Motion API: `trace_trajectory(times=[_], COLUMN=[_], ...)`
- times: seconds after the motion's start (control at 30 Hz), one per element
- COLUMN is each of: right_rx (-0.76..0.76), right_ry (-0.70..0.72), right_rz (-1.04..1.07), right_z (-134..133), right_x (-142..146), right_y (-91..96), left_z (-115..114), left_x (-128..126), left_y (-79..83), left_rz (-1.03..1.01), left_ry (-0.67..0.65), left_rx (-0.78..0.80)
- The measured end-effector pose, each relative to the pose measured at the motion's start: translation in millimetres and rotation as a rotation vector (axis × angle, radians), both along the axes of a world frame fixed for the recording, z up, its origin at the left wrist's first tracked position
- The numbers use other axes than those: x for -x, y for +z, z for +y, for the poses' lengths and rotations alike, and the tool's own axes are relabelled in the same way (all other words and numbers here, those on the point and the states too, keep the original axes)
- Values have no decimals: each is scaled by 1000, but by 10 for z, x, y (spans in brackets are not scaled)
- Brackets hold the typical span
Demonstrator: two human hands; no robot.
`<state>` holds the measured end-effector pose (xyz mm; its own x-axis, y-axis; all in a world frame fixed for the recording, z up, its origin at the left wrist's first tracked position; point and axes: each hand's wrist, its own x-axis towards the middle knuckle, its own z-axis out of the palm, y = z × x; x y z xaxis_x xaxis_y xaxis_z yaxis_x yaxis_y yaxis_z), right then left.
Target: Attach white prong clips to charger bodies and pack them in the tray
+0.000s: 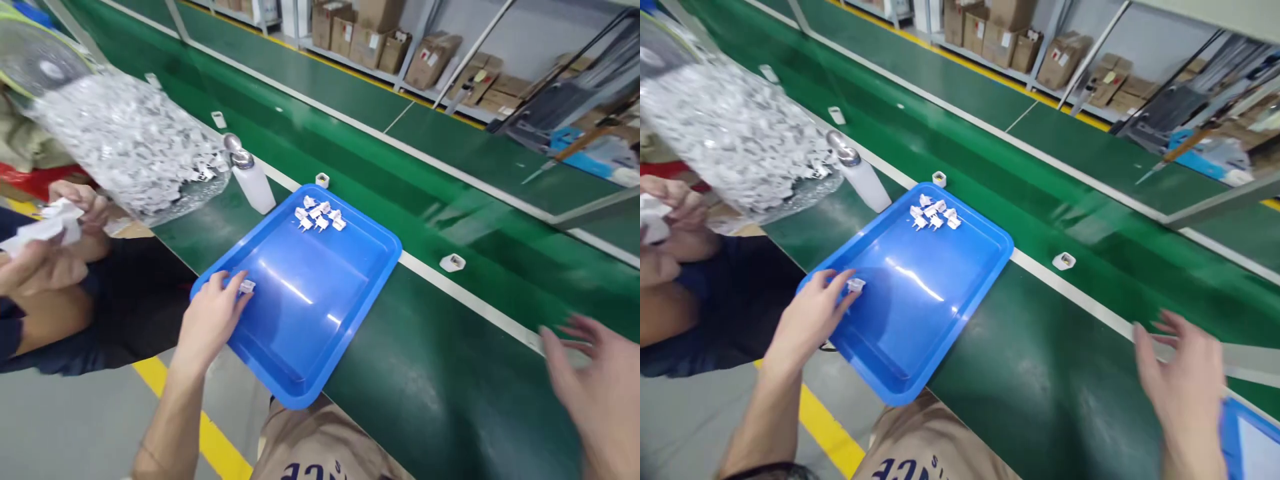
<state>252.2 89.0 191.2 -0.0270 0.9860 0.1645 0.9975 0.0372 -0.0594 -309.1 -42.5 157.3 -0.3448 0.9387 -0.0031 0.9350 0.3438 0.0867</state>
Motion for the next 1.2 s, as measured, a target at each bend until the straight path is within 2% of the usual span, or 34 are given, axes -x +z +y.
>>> trace_trajectory(times=[0.07,0.13,0.23,0.3,0.4,0.47,0.53,0.6,0.67,0.77,0.87,0.93,1.0,1.13,1.2], right_rx=[-104,-33,159,175,165,189,232,253,240,197,142,82,20,-24,9], right_ry=[87,80,84,125,237,409,586,654,614,495,470,493,460,214,86], right_rz=[160,172,175,189,222,300,360,361,351,437,613,740,877,1269,1501], right_z=[480,896,1239,1204,756,295,-165,-534,-792,-1079,-1365,-1531,-1637,-1680,-1668], right_x=[525,889,1057,972,728,575,465,392,327,214,141,130,131,122,130], right_y=[-53,-126,-274,-351,-387,-385,-397,-420,-428,-370,-294,-297,-351,-513,-581], left_z=[79,128,104,12,-189,-281,-281,-201,-100,-29,-76,-119,-113,150,347], left_x=[-32,-101,-206,-299,-552,-829,-1204,-1659,-2147,-2796,-3213,-3354,-3407,-3393,-3402], left_y=[-31,-67,-50,23,164,230,249,217,146,27,-33,-30,-9,-29,-115], left_rz=[4,-41,-173,-334,-600,-750,-920,-1109,-1260,-1359,-1364,-1346,-1277,-958,-815], left_ry=[-7,-22,-44,-111,-240,-324,-412,-468,-458,-383,-315,-343,-454,-717,-849], left_rx=[114,160,86,-41,-204,-266,-271,-189,-54,101,180,219,212,-39,-78])
